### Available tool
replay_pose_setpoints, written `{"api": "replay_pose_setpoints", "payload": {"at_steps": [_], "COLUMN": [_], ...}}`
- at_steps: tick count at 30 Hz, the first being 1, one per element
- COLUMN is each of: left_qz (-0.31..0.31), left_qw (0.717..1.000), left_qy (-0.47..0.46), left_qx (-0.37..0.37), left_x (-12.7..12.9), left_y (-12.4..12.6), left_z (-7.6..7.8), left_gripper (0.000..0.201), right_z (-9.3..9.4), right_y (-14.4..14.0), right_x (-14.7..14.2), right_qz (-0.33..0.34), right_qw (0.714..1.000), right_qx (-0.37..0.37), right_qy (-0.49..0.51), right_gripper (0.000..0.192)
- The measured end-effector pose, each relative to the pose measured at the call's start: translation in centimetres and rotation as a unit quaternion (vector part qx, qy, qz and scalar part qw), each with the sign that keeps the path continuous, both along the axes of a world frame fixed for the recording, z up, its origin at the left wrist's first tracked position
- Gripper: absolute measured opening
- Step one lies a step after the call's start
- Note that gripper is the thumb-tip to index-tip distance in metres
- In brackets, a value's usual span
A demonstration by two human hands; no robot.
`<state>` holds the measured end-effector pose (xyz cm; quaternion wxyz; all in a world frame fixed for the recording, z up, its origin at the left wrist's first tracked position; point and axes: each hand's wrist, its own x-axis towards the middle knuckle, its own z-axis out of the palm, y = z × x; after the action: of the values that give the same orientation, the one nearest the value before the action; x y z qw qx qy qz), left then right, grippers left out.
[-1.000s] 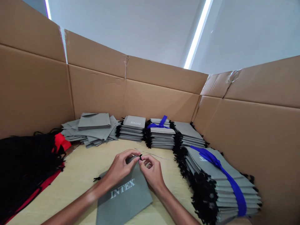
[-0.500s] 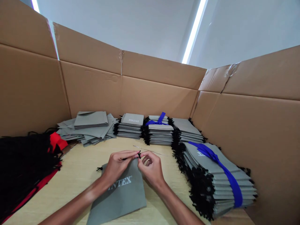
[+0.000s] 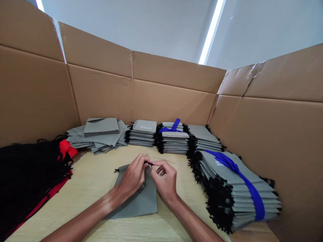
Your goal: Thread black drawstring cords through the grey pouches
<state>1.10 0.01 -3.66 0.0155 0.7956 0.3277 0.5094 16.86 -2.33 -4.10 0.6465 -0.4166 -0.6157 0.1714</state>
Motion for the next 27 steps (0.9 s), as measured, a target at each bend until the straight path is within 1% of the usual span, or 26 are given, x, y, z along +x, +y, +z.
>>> {"api": "replay_pose_setpoints", "payload": {"at_steps": [4,7,9,11,13,15,16,18,21,23,27], "left_qz": [0.0,-0.015,-0.037,-0.08,-0.134,-0.168,-0.171,-0.158,-0.12,-0.105,-0.122], "left_qw": [1.0,0.998,0.994,0.983,0.963,0.944,0.938,0.935,0.95,0.96,0.971], "left_qy": [-0.019,-0.036,-0.044,-0.054,-0.075,-0.124,-0.151,-0.188,-0.193,-0.187,-0.151], "left_qx": [-0.019,-0.049,-0.095,-0.158,-0.22,-0.254,-0.26,-0.254,-0.215,-0.181,-0.138], "left_x": [-0.1,-0.2,-0.4,-0.5,-0.7,-0.7,-0.7,-0.6,-0.6,-0.7,-1.1], "left_y": [0.2,0.5,0.7,1.0,1.2,1.3,1.2,0.9,0.4,0.1,-0.1], "left_z": [-0.2,-0.2,0.1,0.3,0.5,0.6,0.6,0.6,0.6,0.7,0.9], "left_gripper": [0.02,0.017,0.017,0.019,0.021,0.024,0.026,0.027,0.023,0.02,0.018], "right_z": [0.3,0.4,0.3,0.2,0.2,0.2,0.2,0.2,0.2,0.2,0.5], "right_y": [0.2,0.4,0.6,0.8,1.0,1.1,1.2,1.3,1.2,1.0,0.4], "right_x": [0.6,1.0,1.2,1.5,1.7,1.9,1.9,1.9,1.9,1.9,1.8], "right_qz": [0.03,0.057,0.078,0.111,0.148,0.175,0.183,0.188,0.18,0.164,0.113], "right_qw": [0.999,0.997,0.992,0.985,0.978,0.973,0.971,0.97,0.973,0.978,0.988], "right_qx": [-0.003,-0.056,-0.101,-0.129,-0.14,-0.141,-0.141,-0.137,-0.126,-0.118,-0.105], "right_qy": [-0.017,-0.012,0.007,0.032,0.05,0.058,0.061,0.067,0.071,0.059,0.005], "right_gripper": [0.013,0.014,0.015,0.016,0.017,0.016,0.015,0.015,0.018,0.019,0.016]}}
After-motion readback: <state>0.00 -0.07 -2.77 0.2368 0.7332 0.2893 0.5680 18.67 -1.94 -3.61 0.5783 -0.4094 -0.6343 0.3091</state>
